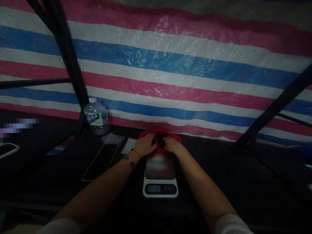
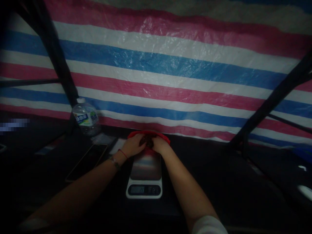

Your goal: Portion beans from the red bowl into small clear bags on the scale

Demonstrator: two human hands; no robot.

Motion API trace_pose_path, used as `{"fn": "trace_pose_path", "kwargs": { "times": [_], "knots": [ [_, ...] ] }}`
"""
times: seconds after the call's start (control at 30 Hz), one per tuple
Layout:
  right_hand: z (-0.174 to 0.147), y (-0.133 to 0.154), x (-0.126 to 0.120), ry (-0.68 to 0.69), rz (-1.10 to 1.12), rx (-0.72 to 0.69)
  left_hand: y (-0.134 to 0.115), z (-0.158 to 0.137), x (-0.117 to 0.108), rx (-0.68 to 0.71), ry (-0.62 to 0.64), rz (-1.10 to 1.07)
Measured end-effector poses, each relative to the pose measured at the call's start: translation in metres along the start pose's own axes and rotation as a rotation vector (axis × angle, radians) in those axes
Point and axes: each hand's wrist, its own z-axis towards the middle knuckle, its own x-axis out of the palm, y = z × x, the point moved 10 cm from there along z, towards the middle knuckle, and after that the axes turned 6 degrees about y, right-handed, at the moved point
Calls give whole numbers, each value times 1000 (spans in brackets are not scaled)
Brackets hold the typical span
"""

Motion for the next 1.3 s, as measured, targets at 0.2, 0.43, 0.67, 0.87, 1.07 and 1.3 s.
{"fn": "trace_pose_path", "kwargs": {
  "times": [0.2, 0.43, 0.67, 0.87, 1.07, 1.3],
  "knots": [
    [6, 4, -6, -48, 6, -68, -6, -2, 0, 17, 14, -32],
    [10, -3, -11, -73, 8, -19, -17, -1, -2, 46, -3, -16],
    [7, -18, -38, -360, 250, -17, -13, 6, 2, 40, -70, -106],
    [2, 7, -44, -426, 388, -189, 0, 6, 12, -14, -55, -192],
    [1, 14, -44, -425, 326, -212, 1, 3, 6, -26, -103, -248],
    [3, 9, -40, -447, 502, -235, -3, 3, 7, 28, -116, -258]
  ]
}}
